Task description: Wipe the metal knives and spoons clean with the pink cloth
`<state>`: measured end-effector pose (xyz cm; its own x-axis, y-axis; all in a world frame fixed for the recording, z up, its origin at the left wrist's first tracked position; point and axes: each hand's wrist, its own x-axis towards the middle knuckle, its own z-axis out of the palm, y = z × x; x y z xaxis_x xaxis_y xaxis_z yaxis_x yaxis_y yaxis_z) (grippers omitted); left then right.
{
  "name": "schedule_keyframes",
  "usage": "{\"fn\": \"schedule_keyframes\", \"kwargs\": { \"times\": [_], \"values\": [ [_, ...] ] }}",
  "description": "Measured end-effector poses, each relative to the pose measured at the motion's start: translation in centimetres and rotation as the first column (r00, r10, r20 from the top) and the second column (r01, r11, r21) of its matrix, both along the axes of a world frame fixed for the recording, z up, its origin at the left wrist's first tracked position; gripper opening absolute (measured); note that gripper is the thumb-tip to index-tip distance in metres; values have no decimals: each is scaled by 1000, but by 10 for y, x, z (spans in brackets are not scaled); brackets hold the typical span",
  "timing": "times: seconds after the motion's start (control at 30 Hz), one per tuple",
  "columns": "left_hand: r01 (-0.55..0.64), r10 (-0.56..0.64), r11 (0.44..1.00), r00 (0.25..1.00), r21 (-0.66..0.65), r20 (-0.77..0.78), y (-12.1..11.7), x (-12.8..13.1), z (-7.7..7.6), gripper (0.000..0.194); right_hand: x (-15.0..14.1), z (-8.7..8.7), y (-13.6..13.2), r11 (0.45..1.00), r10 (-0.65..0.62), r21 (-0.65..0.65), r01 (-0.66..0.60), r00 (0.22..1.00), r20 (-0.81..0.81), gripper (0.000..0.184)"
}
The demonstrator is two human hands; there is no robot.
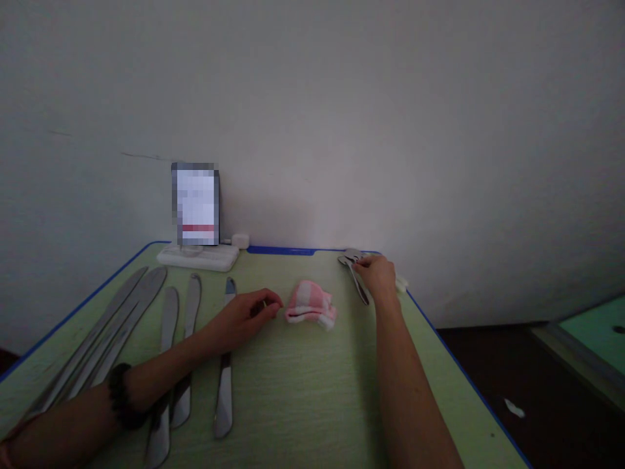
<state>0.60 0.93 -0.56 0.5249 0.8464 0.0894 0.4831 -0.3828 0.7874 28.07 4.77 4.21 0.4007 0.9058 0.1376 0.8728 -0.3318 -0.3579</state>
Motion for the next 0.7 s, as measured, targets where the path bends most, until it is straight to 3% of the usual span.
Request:
{"fn": "schedule_keyframes", "kwargs": {
  "times": [0.33, 0.7],
  "values": [
    [16, -15, 1000, 1000, 21, -20, 1, -1, 0, 25, 0, -17, 6, 1000, -14, -18, 14, 1000, 20, 22],
    [19, -19, 1000, 1000, 11, -12, 1, -2, -2, 26, -2, -21, 6, 999, 12, -39, -13, 1000, -11, 20]
  ]
}}
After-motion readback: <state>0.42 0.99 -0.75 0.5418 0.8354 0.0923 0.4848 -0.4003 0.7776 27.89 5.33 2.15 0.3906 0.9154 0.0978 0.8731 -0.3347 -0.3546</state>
